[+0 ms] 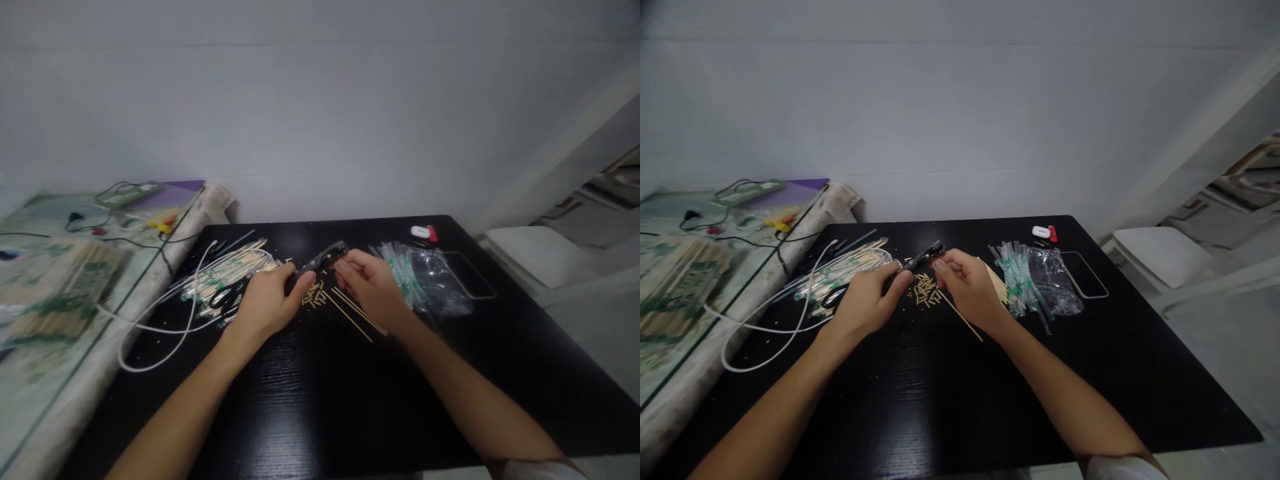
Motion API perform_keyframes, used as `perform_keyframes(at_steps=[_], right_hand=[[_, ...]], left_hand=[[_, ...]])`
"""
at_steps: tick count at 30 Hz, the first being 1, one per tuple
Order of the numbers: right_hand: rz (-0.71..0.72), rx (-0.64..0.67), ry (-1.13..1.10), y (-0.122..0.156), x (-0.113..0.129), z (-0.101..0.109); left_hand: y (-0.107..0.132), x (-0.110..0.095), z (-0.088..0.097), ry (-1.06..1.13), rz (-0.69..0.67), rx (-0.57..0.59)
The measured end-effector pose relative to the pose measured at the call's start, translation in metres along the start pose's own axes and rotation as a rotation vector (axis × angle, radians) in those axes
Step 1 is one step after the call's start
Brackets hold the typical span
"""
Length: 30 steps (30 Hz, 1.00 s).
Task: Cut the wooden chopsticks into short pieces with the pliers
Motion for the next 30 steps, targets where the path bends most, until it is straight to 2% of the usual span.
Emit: perform_keyframes(at_steps=[9,14,22,30], right_hand=[[-0.009,-0.012,-0.032,0.0,-0.002,-0.003],[-0.048,0.033,-0.07,0.0,-0.005,-0.001],[-0.222,0.135,-0.3,0.002,-0.014,-0.004],[-0.474,0.308,-0.562,0.004,-0.025,-0.011]], left_hand=[[-0.002,0.004,-0.001,-0.031,0.018,0.015],[-0.001,0.004,0.002,-0.04,-0.025,0.004],[-0.001,0.005,0.01,0.005,-0.144,-0.037],[-0.003,0.009,0.015,0.125,-0.247,0.009]])
Point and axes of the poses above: each hand's wrist, its own y-axis away from the middle knuckle, its own z-axis out of the back of the hand, x = y × z, the point moved 5 cm from there along -y, towards the middle knuckle, and after that the axes turned 14 degrees about -y, right-handed, at the moved point
